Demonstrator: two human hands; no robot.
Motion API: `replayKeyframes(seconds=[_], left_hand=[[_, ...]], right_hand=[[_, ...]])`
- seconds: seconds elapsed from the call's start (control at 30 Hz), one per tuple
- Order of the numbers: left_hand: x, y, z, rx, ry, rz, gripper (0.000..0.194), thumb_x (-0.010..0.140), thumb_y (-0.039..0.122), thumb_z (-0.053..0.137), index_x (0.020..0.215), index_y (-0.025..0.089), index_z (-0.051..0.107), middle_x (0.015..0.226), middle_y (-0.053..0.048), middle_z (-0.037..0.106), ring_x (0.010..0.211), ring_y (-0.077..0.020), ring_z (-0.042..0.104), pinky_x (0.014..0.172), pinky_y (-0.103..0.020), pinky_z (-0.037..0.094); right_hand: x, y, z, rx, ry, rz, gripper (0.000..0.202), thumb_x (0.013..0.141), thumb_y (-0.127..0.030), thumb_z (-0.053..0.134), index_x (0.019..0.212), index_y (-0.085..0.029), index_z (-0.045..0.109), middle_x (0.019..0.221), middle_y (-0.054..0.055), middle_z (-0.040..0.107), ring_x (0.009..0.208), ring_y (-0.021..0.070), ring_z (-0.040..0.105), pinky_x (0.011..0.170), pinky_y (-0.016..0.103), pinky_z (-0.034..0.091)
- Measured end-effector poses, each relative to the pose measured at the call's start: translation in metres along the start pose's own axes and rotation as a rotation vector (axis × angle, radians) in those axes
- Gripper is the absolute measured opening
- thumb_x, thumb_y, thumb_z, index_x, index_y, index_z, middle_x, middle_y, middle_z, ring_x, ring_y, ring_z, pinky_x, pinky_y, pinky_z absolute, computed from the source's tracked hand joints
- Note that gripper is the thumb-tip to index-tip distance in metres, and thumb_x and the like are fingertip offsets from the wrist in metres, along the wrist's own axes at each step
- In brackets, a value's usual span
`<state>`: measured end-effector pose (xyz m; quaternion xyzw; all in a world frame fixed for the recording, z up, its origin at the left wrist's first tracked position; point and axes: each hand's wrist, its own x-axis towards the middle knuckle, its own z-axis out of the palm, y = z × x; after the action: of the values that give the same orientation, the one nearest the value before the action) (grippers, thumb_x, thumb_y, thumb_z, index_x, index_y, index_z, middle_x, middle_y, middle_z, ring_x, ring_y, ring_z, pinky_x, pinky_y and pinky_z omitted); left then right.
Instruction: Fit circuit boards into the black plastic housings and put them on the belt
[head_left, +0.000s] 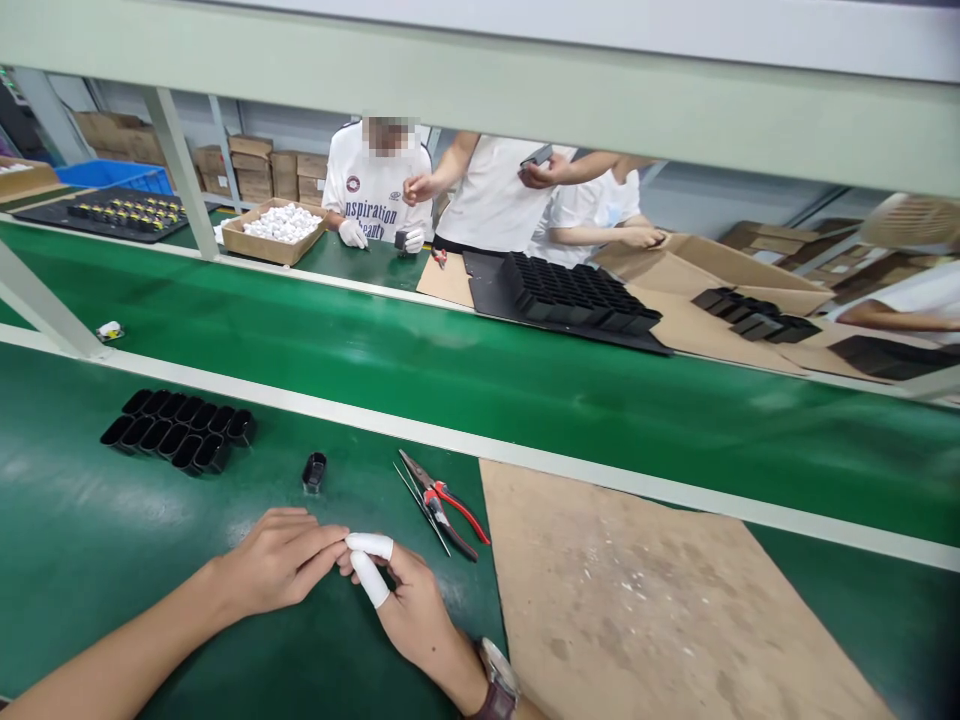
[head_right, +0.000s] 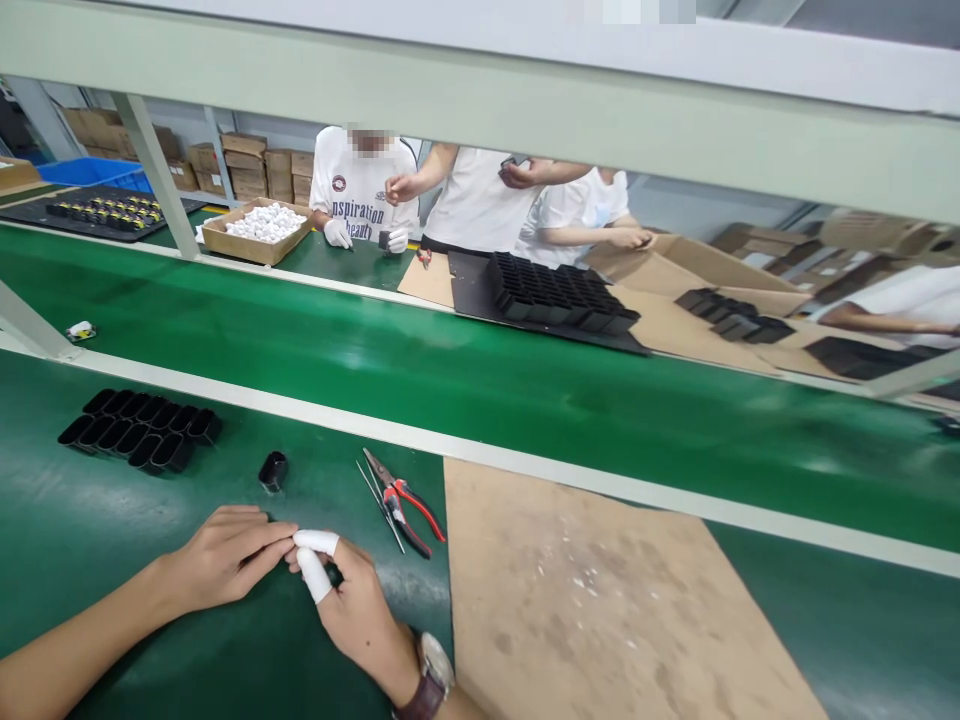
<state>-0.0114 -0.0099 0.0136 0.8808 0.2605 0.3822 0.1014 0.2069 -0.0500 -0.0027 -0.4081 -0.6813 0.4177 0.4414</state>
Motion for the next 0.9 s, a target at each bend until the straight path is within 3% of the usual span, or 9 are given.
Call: replayKeyframes(seconds=[0.23,0.33,0.4,0.47,0.57,0.73,0.9], left_hand=[[0.002,0.001,-0.003,0.008,-0.043,-0.019,0.016,0.104,0.012,0.059,0.117,0.016,0.069,0.073,0.0,0.071,0.058,-0.0151,0.065,0.056,-0.029,0.047],[0.0,0.0,-0.005,0.023,-0.049,-0.01,0.014,0.104,0.013,0.062,0.116,0.016,0.069,0.075,0.0,0.072,0.059,-0.0152,0.066,0.059,-0.03,0.048],[-0.002,-0.001,-0.006,0.032,-0.055,0.001,0.015,0.103,0.012,0.064,0.116,0.017,0.069,0.077,0.0,0.074,0.06,-0.0148,0.066,0.061,-0.03,0.049],[-0.004,-0.003,-0.005,0.043,-0.067,0.012,0.018,0.102,0.011,0.065,0.118,0.017,0.069,0.081,-0.001,0.076,0.064,-0.0146,0.069,0.066,-0.03,0.052],[-0.007,-0.007,-0.003,0.051,-0.08,0.029,0.019,0.102,0.011,0.066,0.119,0.019,0.07,0.086,-0.001,0.079,0.07,-0.0153,0.073,0.074,-0.03,0.056],[-0.01,-0.014,0.002,0.078,-0.087,0.048,0.013,0.101,0.015,0.068,0.113,0.019,0.072,0.089,0.0,0.081,0.073,-0.0173,0.077,0.083,-0.032,0.06],[-0.009,-0.017,0.005,0.09,-0.08,0.054,0.009,0.101,0.019,0.069,0.109,0.02,0.074,0.09,-0.001,0.082,0.071,-0.0187,0.077,0.081,-0.033,0.061]], right_hand=[[-0.002,0.0,-0.003,-0.137,-0.014,-0.066,0.026,0.106,-0.02,0.054,0.128,-0.025,0.067,0.105,0.003,0.077,0.091,0.0157,0.075,0.086,0.028,0.062],[-0.001,0.002,-0.008,-0.465,-0.084,-0.283,0.033,0.105,-0.013,0.05,0.135,-0.018,0.062,0.124,0.012,0.072,0.112,0.0225,0.069,0.095,0.038,0.061],[0.0,0.005,-0.01,-0.74,-0.135,-0.44,0.029,0.103,-0.011,0.051,0.128,-0.012,0.065,0.135,0.017,0.067,0.127,0.0286,0.061,0.104,0.046,0.057],[0.001,0.008,-0.01,-0.923,-0.162,-0.502,0.022,0.103,-0.014,0.054,0.119,-0.01,0.069,0.142,0.018,0.064,0.136,0.0299,0.054,0.112,0.047,0.051],[0.003,0.009,-0.011,-1.029,-0.218,-0.522,0.022,0.106,-0.02,0.053,0.114,-0.01,0.072,0.147,0.016,0.061,0.14,0.0282,0.05,0.118,0.042,0.045],[0.004,0.008,-0.015,-1.095,-0.291,-0.519,0.027,0.109,-0.022,0.046,0.11,-0.013,0.072,0.148,0.012,0.06,0.135,0.0253,0.054,0.114,0.038,0.047],[0.004,0.008,-0.017,-1.1,-0.304,-0.519,0.029,0.109,-0.022,0.045,0.11,-0.012,0.072,0.148,0.014,0.059,0.136,0.026,0.053,0.113,0.037,0.046]])
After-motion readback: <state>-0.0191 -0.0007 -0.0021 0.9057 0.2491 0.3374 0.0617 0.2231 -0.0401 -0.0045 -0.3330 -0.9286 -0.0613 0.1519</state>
